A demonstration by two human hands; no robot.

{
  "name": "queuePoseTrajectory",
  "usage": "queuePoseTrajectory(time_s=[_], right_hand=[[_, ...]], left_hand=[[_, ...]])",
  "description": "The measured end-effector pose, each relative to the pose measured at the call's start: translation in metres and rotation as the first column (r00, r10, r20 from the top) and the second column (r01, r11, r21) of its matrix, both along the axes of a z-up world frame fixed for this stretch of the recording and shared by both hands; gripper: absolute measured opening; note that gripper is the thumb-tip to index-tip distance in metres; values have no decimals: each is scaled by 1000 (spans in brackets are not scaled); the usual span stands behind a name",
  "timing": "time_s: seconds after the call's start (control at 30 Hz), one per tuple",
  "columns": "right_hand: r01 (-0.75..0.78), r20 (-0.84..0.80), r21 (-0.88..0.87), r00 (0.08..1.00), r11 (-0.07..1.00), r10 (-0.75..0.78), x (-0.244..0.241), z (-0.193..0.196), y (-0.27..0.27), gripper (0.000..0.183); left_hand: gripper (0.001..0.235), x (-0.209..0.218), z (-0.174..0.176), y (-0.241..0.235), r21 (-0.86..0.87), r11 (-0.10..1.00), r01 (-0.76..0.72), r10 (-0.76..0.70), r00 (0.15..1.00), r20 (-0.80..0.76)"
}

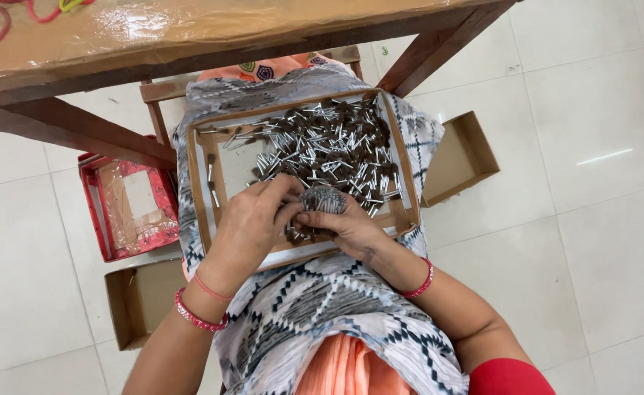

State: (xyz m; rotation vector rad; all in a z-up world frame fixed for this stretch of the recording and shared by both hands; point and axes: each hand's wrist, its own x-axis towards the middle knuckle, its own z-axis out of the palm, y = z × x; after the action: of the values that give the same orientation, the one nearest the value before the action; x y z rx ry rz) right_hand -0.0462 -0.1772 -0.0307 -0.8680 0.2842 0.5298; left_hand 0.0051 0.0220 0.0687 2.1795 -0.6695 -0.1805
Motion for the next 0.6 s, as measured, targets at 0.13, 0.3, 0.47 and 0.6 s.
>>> queuePoseTrajectory(time_s=[0.13, 0.3, 0.47, 0.6], right_hand=[[44, -46, 13, 998, 999, -43, 3, 4, -1, 34], [129, -203, 198, 975, 972, -88, 1, -8, 0, 29], [162, -212, 126, 968, 979, -133, -3, -19, -1, 28], [243, -150, 71, 961, 967, -231, 0, 4, 7, 26]], left_hand=[[19, -2, -3, -3, -116, 989, -88, 83, 995, -50], [18, -25, -13, 0, -274, 961, -21, 131, 913, 387], [27, -28, -22, 4, -90, 984, 151, -80, 843, 533], [20, -31, -25, 0, -140, 989, -42, 85, 944, 317]])
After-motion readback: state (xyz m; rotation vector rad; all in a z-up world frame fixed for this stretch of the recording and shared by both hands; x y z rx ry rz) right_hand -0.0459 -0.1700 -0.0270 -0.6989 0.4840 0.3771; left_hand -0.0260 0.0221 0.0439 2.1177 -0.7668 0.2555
